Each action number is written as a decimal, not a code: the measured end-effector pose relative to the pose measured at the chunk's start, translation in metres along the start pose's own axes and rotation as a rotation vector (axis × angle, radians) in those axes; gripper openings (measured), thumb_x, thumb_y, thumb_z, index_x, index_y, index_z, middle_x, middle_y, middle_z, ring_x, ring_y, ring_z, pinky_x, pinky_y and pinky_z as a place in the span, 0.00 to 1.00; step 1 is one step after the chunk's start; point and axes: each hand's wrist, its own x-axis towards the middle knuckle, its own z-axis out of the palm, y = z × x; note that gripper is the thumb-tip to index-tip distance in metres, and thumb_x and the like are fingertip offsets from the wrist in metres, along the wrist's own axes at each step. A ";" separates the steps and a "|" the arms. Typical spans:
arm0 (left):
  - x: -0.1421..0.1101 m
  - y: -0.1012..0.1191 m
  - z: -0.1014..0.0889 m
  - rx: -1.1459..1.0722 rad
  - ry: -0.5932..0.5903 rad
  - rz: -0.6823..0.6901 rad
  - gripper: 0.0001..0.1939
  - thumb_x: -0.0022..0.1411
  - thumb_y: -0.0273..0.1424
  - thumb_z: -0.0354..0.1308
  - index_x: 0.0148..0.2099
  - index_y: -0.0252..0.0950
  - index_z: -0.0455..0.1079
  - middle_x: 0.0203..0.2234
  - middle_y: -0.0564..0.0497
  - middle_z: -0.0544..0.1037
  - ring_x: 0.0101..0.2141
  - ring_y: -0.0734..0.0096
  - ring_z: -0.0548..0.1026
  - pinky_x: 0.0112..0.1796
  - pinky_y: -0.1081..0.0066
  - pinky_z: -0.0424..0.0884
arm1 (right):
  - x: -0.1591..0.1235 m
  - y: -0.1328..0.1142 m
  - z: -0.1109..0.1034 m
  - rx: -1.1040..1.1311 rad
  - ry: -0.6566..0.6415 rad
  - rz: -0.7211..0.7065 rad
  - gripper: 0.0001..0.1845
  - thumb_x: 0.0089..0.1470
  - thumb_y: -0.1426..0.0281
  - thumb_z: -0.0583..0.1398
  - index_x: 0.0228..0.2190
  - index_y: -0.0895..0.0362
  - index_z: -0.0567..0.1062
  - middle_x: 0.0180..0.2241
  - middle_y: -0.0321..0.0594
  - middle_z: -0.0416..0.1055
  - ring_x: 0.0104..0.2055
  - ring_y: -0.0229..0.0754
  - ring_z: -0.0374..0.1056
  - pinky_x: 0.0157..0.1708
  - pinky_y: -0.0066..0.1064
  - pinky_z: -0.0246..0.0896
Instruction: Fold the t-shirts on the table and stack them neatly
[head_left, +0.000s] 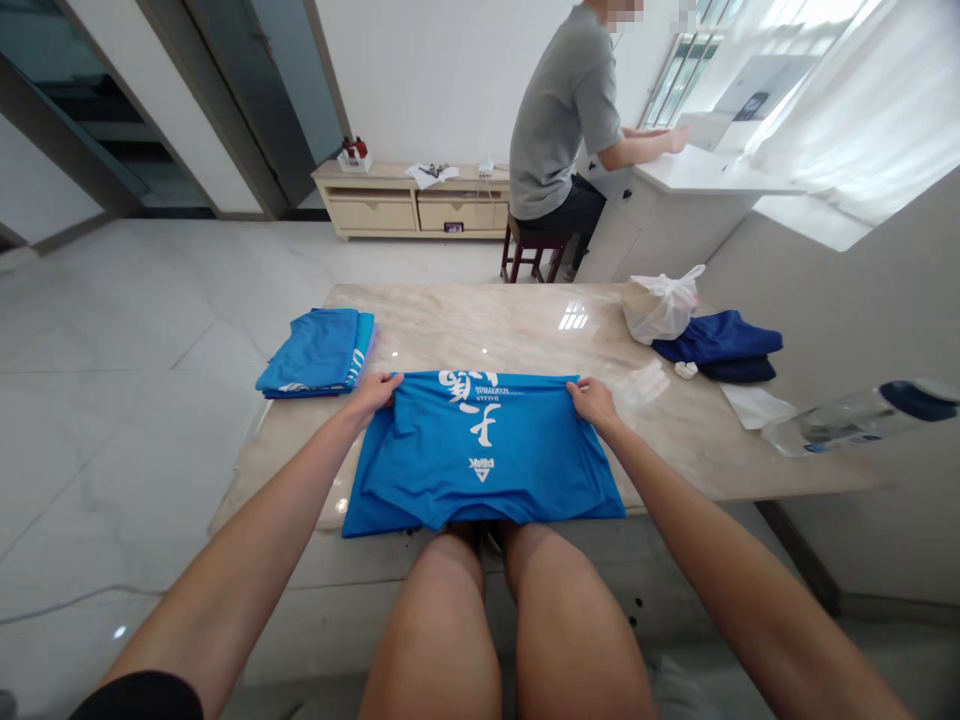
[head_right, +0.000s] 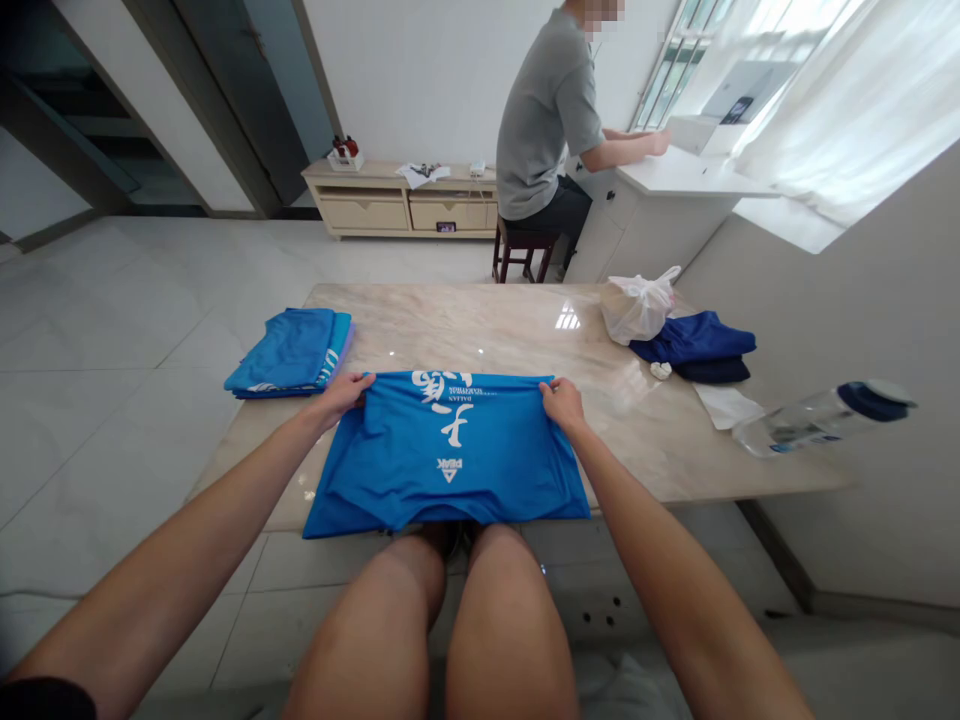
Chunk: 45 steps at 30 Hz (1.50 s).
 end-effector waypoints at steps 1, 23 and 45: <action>-0.005 0.001 -0.002 -0.036 -0.013 -0.026 0.23 0.61 0.49 0.76 0.37 0.38 0.72 0.27 0.52 0.80 0.28 0.71 0.77 0.31 0.75 0.74 | -0.001 0.000 -0.002 0.043 -0.028 0.036 0.15 0.68 0.60 0.67 0.47 0.59 0.81 0.44 0.53 0.84 0.48 0.54 0.81 0.44 0.37 0.78; -0.020 0.019 -0.012 0.088 0.017 -0.190 0.20 0.62 0.45 0.77 0.34 0.36 0.75 0.27 0.50 0.81 0.27 0.72 0.76 0.28 0.76 0.71 | 0.012 -0.006 -0.017 0.170 -0.155 0.166 0.18 0.64 0.58 0.73 0.43 0.60 0.80 0.41 0.49 0.80 0.38 0.44 0.77 0.30 0.30 0.78; -0.130 -0.041 -0.020 0.375 -0.033 0.041 0.31 0.37 0.48 0.83 0.39 0.41 0.74 0.30 0.50 0.81 0.34 0.55 0.80 0.29 0.70 0.68 | -0.074 0.048 -0.058 -0.298 -0.173 -0.143 0.29 0.56 0.65 0.78 0.55 0.58 0.79 0.44 0.49 0.84 0.44 0.52 0.80 0.41 0.34 0.74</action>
